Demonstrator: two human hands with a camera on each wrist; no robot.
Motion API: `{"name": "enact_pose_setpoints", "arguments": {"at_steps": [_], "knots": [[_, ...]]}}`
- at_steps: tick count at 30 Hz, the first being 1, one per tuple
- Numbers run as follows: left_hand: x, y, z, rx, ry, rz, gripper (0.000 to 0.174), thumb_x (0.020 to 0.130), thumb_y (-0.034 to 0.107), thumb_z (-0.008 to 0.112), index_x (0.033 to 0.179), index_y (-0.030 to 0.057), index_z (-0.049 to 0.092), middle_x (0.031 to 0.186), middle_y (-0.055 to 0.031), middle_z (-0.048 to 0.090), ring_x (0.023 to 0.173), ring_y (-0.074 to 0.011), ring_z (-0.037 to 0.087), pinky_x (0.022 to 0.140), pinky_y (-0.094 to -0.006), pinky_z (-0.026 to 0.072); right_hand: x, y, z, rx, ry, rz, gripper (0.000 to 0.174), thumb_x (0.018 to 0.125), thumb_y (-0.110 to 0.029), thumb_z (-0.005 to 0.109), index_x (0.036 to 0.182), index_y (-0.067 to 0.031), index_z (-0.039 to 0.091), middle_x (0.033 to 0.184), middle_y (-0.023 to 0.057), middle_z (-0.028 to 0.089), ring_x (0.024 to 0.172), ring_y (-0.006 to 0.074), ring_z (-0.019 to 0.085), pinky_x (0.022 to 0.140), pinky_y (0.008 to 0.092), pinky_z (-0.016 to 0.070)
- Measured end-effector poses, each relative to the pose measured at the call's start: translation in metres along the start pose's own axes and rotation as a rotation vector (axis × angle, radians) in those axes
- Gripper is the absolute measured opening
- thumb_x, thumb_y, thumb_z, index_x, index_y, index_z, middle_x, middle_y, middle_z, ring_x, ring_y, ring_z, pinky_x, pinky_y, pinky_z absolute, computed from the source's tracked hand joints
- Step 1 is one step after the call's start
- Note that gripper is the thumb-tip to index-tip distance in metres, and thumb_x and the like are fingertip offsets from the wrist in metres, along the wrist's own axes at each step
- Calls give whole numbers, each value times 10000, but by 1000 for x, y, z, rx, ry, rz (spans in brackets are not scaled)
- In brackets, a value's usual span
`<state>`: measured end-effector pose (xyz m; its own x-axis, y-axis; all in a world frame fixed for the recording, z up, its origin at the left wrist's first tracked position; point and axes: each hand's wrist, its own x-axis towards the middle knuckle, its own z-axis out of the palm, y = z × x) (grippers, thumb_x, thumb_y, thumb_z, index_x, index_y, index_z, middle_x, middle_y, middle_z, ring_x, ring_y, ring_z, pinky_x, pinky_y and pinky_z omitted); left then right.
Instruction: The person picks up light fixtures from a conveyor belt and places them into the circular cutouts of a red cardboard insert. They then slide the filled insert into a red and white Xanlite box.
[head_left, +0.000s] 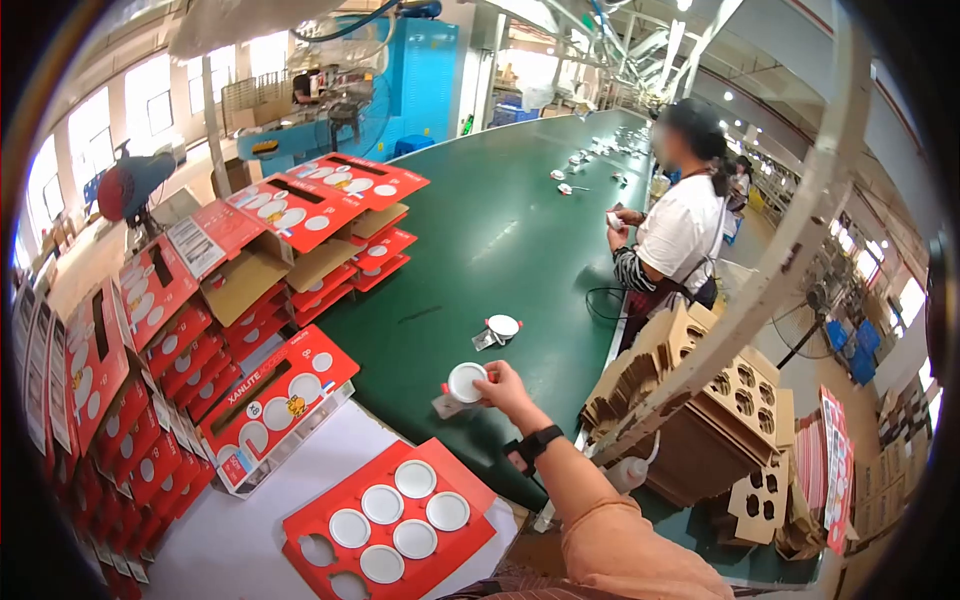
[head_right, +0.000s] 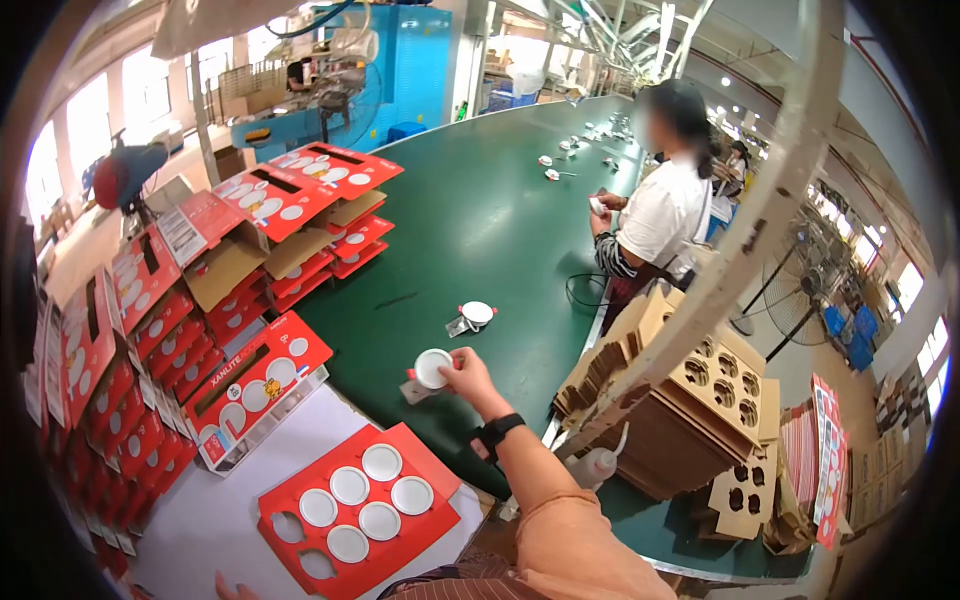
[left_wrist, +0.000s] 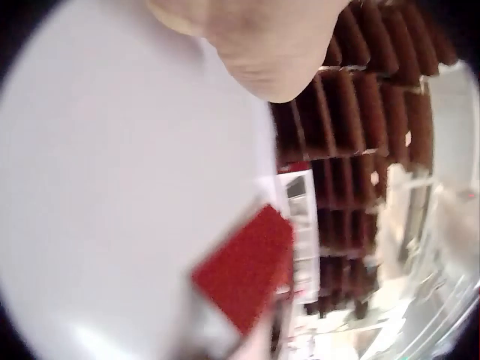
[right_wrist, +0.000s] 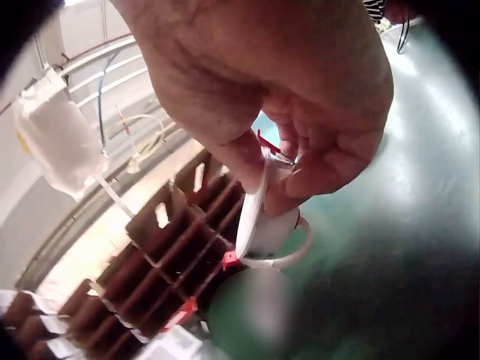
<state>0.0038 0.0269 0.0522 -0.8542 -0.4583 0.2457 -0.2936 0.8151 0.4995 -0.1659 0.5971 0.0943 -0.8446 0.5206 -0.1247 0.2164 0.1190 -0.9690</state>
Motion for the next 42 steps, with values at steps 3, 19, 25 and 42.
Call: {"name": "enact_pose_setpoints", "arguments": {"at_steps": [3,19,25,42], "knots": [[18,50,-19,-473,4,-11,423,816,48,531,1233,-13,489,1169,-167,545,1053,-281,537,923,-376,421,-62,-34,7,173,-239,-38,379,827,-105,640,1154,-4,479,893,88,610,681,149,630,568,266,532],[-61,226,-70,-1055,-737,553,492,822,-54,592,1278,67,451,1149,-43,499,1033,-112,523,785,-225,469,-274,-57,53,468,-869,-206,302,844,-35,637,1104,-32,484,1016,26,564,922,90,547,804,251,460],[-66,210,-76,-1043,-828,513,400,807,3,637,1182,76,519,1003,-32,532,851,-98,528,737,-238,461,-285,-57,47,237,-811,-441,288,836,-48,646,1084,-10,505,903,40,602,818,94,578,720,252,473],[63,86,66,-532,-610,-320,599,848,412,567,1244,-28,471,1220,-171,522,1117,-231,517,927,-368,420,-240,-34,66,32,-809,184,292,911,-178,546,1119,26,541,834,17,583,663,70,524,570,200,421]]}}
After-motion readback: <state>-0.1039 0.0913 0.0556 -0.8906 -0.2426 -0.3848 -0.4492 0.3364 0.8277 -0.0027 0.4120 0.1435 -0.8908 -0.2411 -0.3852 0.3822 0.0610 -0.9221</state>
